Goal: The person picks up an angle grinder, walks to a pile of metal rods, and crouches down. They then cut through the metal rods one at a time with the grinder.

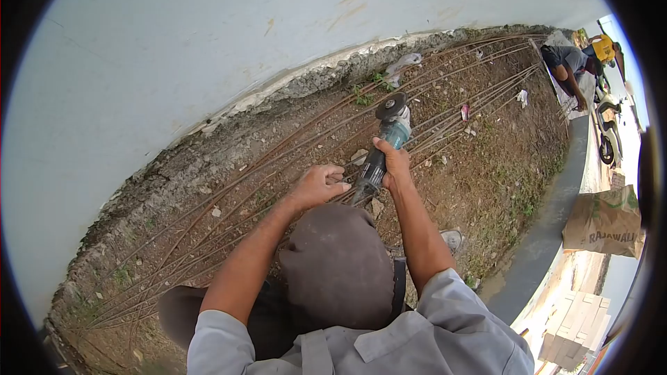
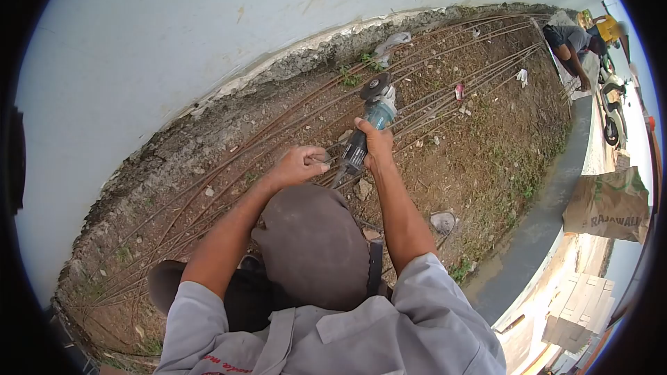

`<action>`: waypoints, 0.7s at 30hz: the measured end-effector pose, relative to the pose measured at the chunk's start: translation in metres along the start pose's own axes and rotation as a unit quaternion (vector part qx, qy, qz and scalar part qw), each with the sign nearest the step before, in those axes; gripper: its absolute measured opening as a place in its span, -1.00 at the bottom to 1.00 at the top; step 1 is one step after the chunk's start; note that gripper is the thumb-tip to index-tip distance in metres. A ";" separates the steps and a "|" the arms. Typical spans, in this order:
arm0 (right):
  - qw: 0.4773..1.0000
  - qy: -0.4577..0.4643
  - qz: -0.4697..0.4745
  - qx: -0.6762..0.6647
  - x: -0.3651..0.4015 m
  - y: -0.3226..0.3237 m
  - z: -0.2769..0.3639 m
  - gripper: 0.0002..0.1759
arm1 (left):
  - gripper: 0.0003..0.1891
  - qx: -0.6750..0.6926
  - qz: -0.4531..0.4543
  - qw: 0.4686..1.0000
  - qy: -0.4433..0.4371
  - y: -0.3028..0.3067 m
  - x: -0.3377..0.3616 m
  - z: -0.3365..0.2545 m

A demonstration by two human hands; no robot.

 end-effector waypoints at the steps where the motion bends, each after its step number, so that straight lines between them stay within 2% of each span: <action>1: 1.000 0.001 0.003 0.000 -0.001 -0.002 -0.001 -0.65 | -0.43 -0.012 0.007 1.000 -0.026 -0.009 -0.004 -0.001; 5: 1.000 0.006 0.017 0.010 -0.007 -0.013 -0.013 -0.67 | -0.53 -0.077 -0.035 0.996 -0.036 -0.021 -0.007 -0.003; 7: 1.000 0.006 0.006 0.003 -0.003 -0.015 -0.014 -0.68 | -0.59 -0.092 -0.086 0.991 -0.054 -0.020 -0.002 -0.007; 11: 1.000 0.014 -0.009 0.002 -0.006 -0.013 -0.021 -0.72 | -0.54 -0.152 -0.137 0.973 -0.102 -0.024 -0.002 -0.001; 21: 0.999 0.002 -0.026 -0.025 0.002 -0.016 -0.018 -0.74 | -0.44 -0.163 -0.156 0.969 -0.097 -0.029 -0.001 0.003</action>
Point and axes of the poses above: each hand's wrist, its own x-axis away from the middle knuckle, its own y-axis out of the back of the hand, z = x × y, the point moved 4 cm from there along -x, towards the middle knuckle, and after that the axes turned 1 degree about -x, right-handed, at the moved point
